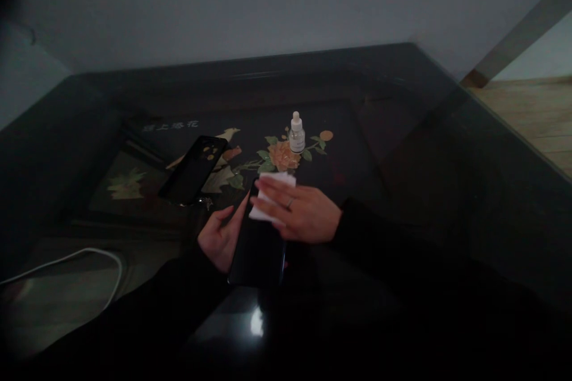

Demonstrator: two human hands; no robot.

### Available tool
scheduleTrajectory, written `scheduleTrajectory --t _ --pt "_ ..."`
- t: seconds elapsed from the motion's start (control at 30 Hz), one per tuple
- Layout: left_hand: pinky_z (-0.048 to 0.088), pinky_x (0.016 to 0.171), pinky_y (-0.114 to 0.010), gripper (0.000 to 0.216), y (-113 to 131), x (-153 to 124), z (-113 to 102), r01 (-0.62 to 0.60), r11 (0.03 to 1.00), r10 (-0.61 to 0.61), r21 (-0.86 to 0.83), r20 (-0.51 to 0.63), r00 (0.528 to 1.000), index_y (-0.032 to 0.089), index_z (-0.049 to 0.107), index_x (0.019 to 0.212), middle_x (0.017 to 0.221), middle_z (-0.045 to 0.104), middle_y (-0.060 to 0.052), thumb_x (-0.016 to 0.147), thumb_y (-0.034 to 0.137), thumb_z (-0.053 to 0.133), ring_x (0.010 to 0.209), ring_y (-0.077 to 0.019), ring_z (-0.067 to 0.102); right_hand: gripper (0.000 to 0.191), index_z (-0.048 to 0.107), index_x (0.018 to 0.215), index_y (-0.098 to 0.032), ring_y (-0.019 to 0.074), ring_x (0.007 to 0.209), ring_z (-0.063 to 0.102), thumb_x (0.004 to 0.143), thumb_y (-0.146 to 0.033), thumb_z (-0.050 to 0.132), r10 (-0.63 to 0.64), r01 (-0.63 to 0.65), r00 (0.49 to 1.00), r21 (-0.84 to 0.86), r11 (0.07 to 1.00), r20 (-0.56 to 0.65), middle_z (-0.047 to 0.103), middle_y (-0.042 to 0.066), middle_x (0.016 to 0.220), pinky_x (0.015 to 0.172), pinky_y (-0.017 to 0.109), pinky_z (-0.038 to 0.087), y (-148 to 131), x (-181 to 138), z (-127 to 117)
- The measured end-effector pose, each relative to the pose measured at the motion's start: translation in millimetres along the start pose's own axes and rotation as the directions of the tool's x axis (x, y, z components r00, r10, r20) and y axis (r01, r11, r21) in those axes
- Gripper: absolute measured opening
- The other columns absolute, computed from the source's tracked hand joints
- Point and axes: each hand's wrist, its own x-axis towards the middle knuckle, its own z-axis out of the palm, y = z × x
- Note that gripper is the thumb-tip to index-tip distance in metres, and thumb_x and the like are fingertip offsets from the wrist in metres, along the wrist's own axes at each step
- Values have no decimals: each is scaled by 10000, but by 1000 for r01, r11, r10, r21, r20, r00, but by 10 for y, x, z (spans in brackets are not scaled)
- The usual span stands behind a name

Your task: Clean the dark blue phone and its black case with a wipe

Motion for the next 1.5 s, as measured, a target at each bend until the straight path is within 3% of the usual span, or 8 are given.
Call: scheduleTrajectory --t 0.13,0.37,0.53,0.73,0.93,1.17,1.33,1.5 --pt "402 870 -427 581 -12 10 23 -16 1000 16 7 5 1000 249 289 1382 1197 558 -68 809 343 282 961 -247 573 468 490 1237 -86 246 1295 324 875 -353 359 -445 432 896 208 878 16 479 159 1307 904 329 465 -217 -8 31" --pt "344 889 -499 578 13 9 42 15 1000 -16 23 37 999 288 264 1385 1192 551 -67 810 341 283 1008 -276 541 435 432 1278 -69 242 1320 271 872 -217 381 90 -88 995 -54 995 40 409 191 1353 942 402 435 69 -47 -37" --pt "401 827 -444 590 -20 42 -84 13 1000 -14 21 40 999 264 284 1382 1088 594 -80 804 378 301 829 -233 583 465 504 1224 -76 247 1288 335 873 -345 362 -448 438 894 171 882 22 482 153 1306 933 328 446 -182 -48 -14" --pt "339 848 -546 569 -10 20 17 52 997 -54 54 28 998 342 123 1406 1163 555 -84 842 379 185 925 -279 573 420 444 1258 -47 221 1318 280 872 -180 346 168 -170 985 -84 982 -30 437 199 1329 948 416 430 138 -82 -72" --pt "425 779 -436 578 30 9 11 29 998 -32 57 51 998 322 193 1397 1041 613 -57 823 352 256 643 -182 584 455 512 1219 -86 250 1309 291 868 -340 374 -438 424 899 208 881 22 473 151 1315 926 333 451 -207 -77 -46" --pt "354 790 -597 626 33 0 11 45 997 -54 69 138 989 340 81 1406 1149 563 -105 804 364 251 923 -339 585 444 421 1280 -60 241 1346 191 861 -190 350 111 -112 992 -16 994 -68 394 199 1360 995 457 373 91 -118 -98" --pt "341 892 -508 651 9 17 19 2 995 -10 104 71 997 260 170 1404 1092 592 -107 777 354 319 909 -297 601 453 522 1210 -94 236 1304 303 898 -340 305 -444 432 896 212 877 12 500 118 1297 1009 335 382 -243 -64 -77" --pt "348 876 -510 614 9 34 41 -1 999 -2 54 51 999 261 213 1398 1150 569 -98 792 341 281 921 -279 583 438 449 1254 -25 231 1334 234 858 -176 339 21 -20 999 27 999 -37 438 197 1329 997 412 385 67 -105 -83"
